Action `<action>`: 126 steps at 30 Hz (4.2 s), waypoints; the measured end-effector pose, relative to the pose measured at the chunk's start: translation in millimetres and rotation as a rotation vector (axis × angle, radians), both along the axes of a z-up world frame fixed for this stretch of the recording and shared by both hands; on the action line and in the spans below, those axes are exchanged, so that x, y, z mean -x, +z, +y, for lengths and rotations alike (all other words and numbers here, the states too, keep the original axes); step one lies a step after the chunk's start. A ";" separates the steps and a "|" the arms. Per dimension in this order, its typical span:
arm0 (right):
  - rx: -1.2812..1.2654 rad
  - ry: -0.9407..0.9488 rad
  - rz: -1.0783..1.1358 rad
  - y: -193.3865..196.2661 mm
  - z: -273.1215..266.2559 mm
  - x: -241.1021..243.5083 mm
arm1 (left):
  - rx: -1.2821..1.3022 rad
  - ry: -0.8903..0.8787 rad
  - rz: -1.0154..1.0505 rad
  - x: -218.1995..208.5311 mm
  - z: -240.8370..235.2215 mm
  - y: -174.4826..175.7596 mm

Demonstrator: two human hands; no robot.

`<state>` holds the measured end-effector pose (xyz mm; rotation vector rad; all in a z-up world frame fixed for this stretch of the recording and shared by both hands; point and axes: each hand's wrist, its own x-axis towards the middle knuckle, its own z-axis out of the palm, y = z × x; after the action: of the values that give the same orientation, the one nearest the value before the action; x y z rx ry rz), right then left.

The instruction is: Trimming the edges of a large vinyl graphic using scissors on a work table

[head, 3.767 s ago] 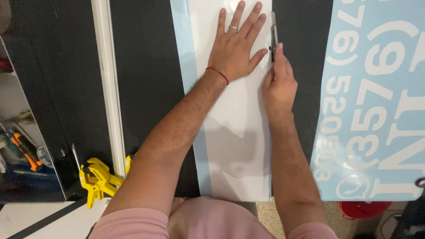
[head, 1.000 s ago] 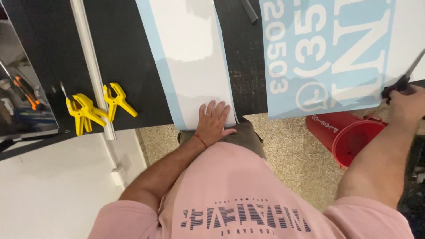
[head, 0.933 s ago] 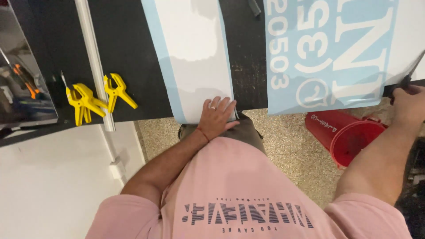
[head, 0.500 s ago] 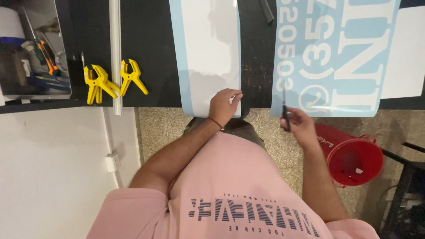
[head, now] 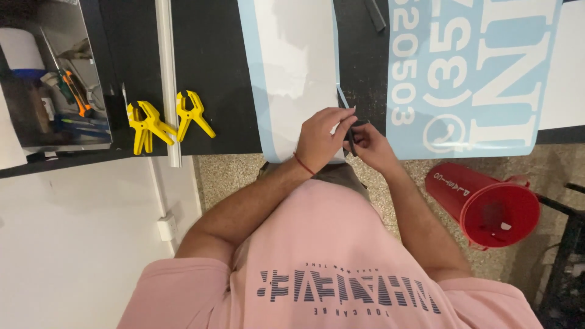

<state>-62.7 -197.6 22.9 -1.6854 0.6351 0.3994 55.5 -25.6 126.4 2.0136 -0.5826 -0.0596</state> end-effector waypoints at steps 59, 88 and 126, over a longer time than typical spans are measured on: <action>-0.235 -0.214 -0.006 -23.9 52.6 -46.2 | -0.911 -0.360 -0.049 -151.0 125.9 -118.1; -0.259 -0.257 -0.098 -19.7 50.2 -91.0 | -0.916 -0.362 -0.049 -154.2 124.4 -115.3; -0.220 -0.268 -0.091 -20.5 34.7 -139.3 | -0.853 -0.335 -0.168 -151.0 129.6 -124.1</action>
<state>76.6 -162.9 2.4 -1.3797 0.7114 0.1917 206.4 104.0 2.2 2.7275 -1.1360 -0.4015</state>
